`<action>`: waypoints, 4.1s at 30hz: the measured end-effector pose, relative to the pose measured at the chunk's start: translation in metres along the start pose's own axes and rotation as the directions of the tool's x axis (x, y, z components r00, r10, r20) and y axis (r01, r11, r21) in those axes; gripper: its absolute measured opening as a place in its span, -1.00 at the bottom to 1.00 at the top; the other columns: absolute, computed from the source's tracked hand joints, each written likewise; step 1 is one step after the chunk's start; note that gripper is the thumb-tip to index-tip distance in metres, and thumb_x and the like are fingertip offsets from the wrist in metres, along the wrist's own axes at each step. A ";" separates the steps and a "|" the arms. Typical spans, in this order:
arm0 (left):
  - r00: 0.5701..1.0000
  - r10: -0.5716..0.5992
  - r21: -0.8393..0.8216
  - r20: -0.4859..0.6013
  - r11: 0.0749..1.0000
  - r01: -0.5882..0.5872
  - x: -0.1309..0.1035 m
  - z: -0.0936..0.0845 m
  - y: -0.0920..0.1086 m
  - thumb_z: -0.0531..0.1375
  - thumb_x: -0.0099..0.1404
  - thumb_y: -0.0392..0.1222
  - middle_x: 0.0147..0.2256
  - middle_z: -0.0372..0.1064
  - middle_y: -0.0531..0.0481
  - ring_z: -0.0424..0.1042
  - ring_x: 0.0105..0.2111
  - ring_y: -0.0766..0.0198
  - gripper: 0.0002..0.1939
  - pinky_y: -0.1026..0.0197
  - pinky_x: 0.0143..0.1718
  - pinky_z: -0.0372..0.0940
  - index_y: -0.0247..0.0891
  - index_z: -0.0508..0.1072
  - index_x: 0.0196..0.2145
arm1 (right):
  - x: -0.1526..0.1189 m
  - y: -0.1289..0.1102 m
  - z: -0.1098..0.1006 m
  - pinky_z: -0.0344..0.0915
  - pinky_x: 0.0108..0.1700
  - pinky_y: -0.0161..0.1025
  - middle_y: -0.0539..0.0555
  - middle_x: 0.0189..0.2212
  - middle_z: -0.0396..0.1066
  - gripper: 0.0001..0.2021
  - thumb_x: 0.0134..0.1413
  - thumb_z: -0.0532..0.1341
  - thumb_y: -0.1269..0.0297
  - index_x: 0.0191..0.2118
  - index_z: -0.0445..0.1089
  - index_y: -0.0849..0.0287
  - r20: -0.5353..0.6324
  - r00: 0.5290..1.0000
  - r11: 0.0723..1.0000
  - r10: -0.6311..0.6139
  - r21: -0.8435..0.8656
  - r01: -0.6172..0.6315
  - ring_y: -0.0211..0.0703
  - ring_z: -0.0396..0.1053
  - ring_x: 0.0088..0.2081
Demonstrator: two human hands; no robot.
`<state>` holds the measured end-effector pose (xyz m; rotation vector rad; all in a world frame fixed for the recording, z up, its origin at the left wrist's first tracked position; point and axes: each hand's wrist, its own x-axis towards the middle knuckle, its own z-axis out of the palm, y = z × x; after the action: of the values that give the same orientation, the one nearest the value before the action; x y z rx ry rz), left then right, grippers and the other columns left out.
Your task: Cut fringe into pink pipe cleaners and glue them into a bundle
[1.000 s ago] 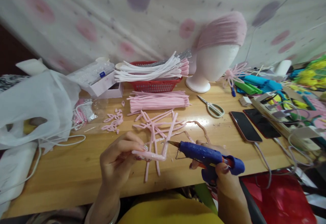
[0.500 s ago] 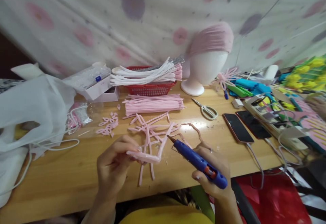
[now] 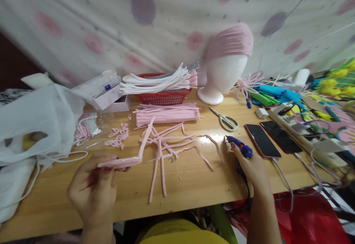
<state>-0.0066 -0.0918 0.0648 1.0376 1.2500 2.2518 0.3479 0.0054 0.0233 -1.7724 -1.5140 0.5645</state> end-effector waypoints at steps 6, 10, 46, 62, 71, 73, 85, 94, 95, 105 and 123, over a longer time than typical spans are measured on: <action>0.979 -0.073 0.045 -0.190 0.996 0.083 0.007 -0.017 -0.008 0.50 -0.09 -0.13 -0.56 0.48 0.12 0.44 -0.64 0.34 -0.73 0.32 -0.68 0.42 -0.28 0.52 -0.51 | -0.020 -0.013 -0.043 0.34 -0.30 0.18 0.30 -0.40 0.46 -0.47 0.03 0.08 -0.28 -0.37 0.42 0.16 -0.304 0.952 0.912 -0.039 -0.400 -0.091 0.35 0.44 -0.31; 0.965 -0.142 -0.071 -0.219 0.989 0.130 0.013 -0.017 -0.022 0.51 -0.13 -0.13 -0.54 0.48 0.12 0.44 -0.62 0.37 -0.71 0.35 -0.63 0.43 -0.27 0.52 -0.50 | -0.041 -0.064 -0.024 0.37 -0.30 0.03 0.22 -0.25 0.43 -0.62 0.19 0.08 -0.09 -0.17 0.41 0.12 -0.228 0.966 0.969 -0.122 -0.238 0.066 0.16 0.41 -0.27; 0.806 -0.487 -0.050 0.338 0.845 0.532 0.027 0.010 -0.002 0.41 0.08 -0.12 -0.54 0.48 0.07 0.42 -0.62 0.40 -0.85 0.45 -0.67 0.36 -0.22 0.63 -0.39 | -0.036 -0.134 0.029 0.04 -0.51 -0.30 -0.09 -0.65 0.14 -0.72 0.33 0.11 0.17 -0.35 0.46 0.14 0.273 0.839 0.806 -0.470 0.519 0.283 -0.31 0.13 -0.58; 0.701 -0.543 0.074 0.462 0.811 0.580 0.045 0.029 0.010 0.39 0.09 -0.07 -0.56 0.43 0.02 0.34 -0.62 0.41 -0.77 0.44 -0.69 0.29 -0.30 0.63 -0.36 | -0.012 -0.137 0.020 0.26 -0.24 -0.21 0.05 -0.34 0.34 -0.72 0.38 0.00 0.13 -0.12 0.41 0.08 0.548 0.644 0.837 -0.534 0.448 0.313 -0.17 0.29 -0.32; 0.712 -0.469 0.158 0.522 0.874 0.459 0.058 0.034 0.020 0.34 0.17 -0.11 -0.57 0.42 0.03 0.34 -0.63 0.42 -0.82 0.43 -0.67 0.30 -0.28 0.62 -0.34 | -0.008 -0.148 -0.003 0.36 -0.22 -0.20 0.08 -0.31 0.53 -0.81 0.18 0.24 0.16 -0.14 0.50 0.08 0.319 0.769 0.829 -0.554 0.293 0.476 -0.12 0.45 -0.28; 0.699 -0.464 0.207 0.545 0.882 0.423 0.058 0.038 0.021 0.33 0.18 -0.12 -0.58 0.41 0.03 0.34 -0.64 0.40 -0.83 0.42 -0.67 0.31 -0.29 0.61 -0.36 | -0.012 -0.155 -0.002 0.36 -0.29 -0.26 0.05 -0.37 0.53 -0.80 0.08 0.34 0.15 -0.19 0.50 0.11 0.307 0.803 0.840 -0.511 0.376 0.391 -0.17 0.45 -0.35; 0.581 -0.446 0.284 0.681 0.892 0.352 0.060 0.060 0.029 0.31 0.14 -0.14 -0.61 0.41 0.00 0.34 -0.68 0.37 -0.85 0.36 -0.67 0.32 -0.29 0.58 -0.44 | -0.006 -0.184 0.034 0.31 -0.51 -0.40 -0.04 -0.56 0.43 -0.82 -0.01 0.40 0.20 -0.39 0.50 0.21 0.543 0.701 0.721 -0.462 0.691 -0.060 -0.36 0.34 -0.54; 0.521 -0.477 0.269 0.708 0.864 0.425 0.055 0.060 0.024 0.29 0.19 -0.12 -0.61 0.41 0.01 0.36 -0.68 0.37 -0.83 0.37 -0.67 0.33 -0.28 0.57 -0.44 | -0.008 -0.182 0.048 0.32 -0.55 -0.41 -0.05 -0.58 0.43 -0.79 -0.09 0.44 0.21 -0.39 0.49 0.22 0.509 0.731 0.689 -0.455 0.721 -0.074 -0.38 0.34 -0.57; 0.518 -0.480 0.267 0.708 0.861 0.433 0.054 0.060 0.023 0.29 0.18 -0.12 -0.61 0.40 0.01 0.36 -0.68 0.37 -0.82 0.37 -0.67 0.33 -0.29 0.57 -0.45 | -0.008 -0.182 0.050 0.32 -0.55 -0.41 -0.05 -0.57 0.43 -0.79 -0.09 0.44 0.21 -0.38 0.49 0.22 0.503 0.735 0.684 -0.455 0.726 -0.073 -0.37 0.34 -0.57; 0.504 -0.520 0.241 0.690 0.821 0.517 0.059 0.059 0.015 0.35 0.11 -0.05 -0.61 0.41 0.00 0.36 -0.68 0.35 -0.78 0.35 -0.70 0.32 -0.29 0.60 -0.42 | -0.009 -0.186 0.056 0.31 -0.55 -0.39 -0.04 -0.57 0.44 -0.77 -0.10 0.44 0.16 -0.41 0.48 0.20 0.505 0.735 0.677 -0.452 0.731 -0.086 -0.34 0.36 -0.56; 0.759 -0.196 0.500 0.621 0.845 -0.190 0.057 0.013 0.020 0.23 0.25 -0.18 -0.41 0.57 0.04 0.50 -0.40 0.26 -0.87 0.30 -0.31 0.34 -0.11 0.61 -0.37 | 0.002 -0.164 0.059 0.33 -0.49 -0.35 0.02 -0.51 0.48 -0.79 -0.01 0.38 0.16 -0.36 0.51 0.21 0.455 0.815 0.820 -0.358 0.571 0.042 -0.29 0.39 -0.50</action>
<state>-0.0341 -0.0608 0.1102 1.8179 1.5425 1.2840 0.1986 0.0292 0.1096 -1.0187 -1.6666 1.3256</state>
